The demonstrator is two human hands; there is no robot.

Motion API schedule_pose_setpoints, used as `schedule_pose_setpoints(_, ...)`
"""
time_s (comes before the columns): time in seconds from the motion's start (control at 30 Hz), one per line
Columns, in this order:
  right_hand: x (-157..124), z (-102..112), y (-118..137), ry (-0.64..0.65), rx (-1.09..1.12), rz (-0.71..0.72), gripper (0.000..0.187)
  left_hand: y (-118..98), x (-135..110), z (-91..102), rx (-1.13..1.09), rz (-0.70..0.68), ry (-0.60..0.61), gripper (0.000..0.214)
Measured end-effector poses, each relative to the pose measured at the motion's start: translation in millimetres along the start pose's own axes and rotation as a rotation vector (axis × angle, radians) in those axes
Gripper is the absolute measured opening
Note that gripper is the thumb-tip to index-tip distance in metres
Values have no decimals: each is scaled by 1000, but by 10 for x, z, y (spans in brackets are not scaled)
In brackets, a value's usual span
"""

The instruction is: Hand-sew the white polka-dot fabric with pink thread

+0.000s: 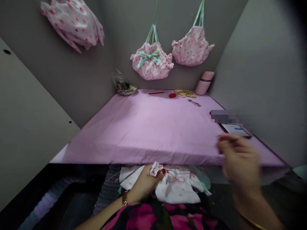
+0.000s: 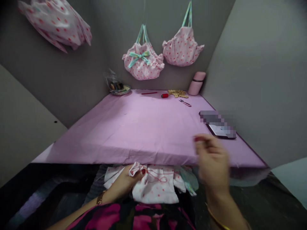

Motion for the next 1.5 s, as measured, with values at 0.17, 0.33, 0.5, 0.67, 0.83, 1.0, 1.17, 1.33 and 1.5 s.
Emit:
schedule_pose_setpoints(0.17,-553,-899,-299,765,-40,-212,24,-24,-2,-22,-75,-28,34,17)
schedule_pose_setpoints(0.33,-792,-1020,-412,891,41,-289,20,-16,3,-45,-116,-32,60,14)
schedule_pose_setpoints(0.5,-561,-841,-418,629,268,-424,18,-60,1,-20,-17,-43,40,15)
schedule_pose_setpoints(0.67,-132,-423,-294,238,597,-502,23,-76,-1,4,46,-35,28,17)
schedule_pose_setpoints(0.83,303,76,-104,-21,733,-378,12,-69,8,-7,47,-29,35,17)
schedule_pose_setpoints(1.0,468,477,3,-246,764,-278,21,-64,9,5,56,-26,6,18)
schedule_pose_setpoints(1.17,439,650,202,-331,546,22,15,-54,-5,1,32,-20,5,19)
schedule_pose_setpoints(1.33,359,434,178,-276,-84,106,18,-86,-8,-3,0,-30,19,19)
schedule_pose_setpoints(1.5,-205,-501,-107,496,-121,-28,15,-123,-8,-20,-59,-45,38,25)
Point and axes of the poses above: each hand's wrist, its own x-axis towards the middle knuckle, its own z-axis out of the back of the hand, y = z × x, the point moved 7 cm from there along x, towards the middle knuckle, and after that the axes turned 5 degrees about -z, right-handed, at the moved point
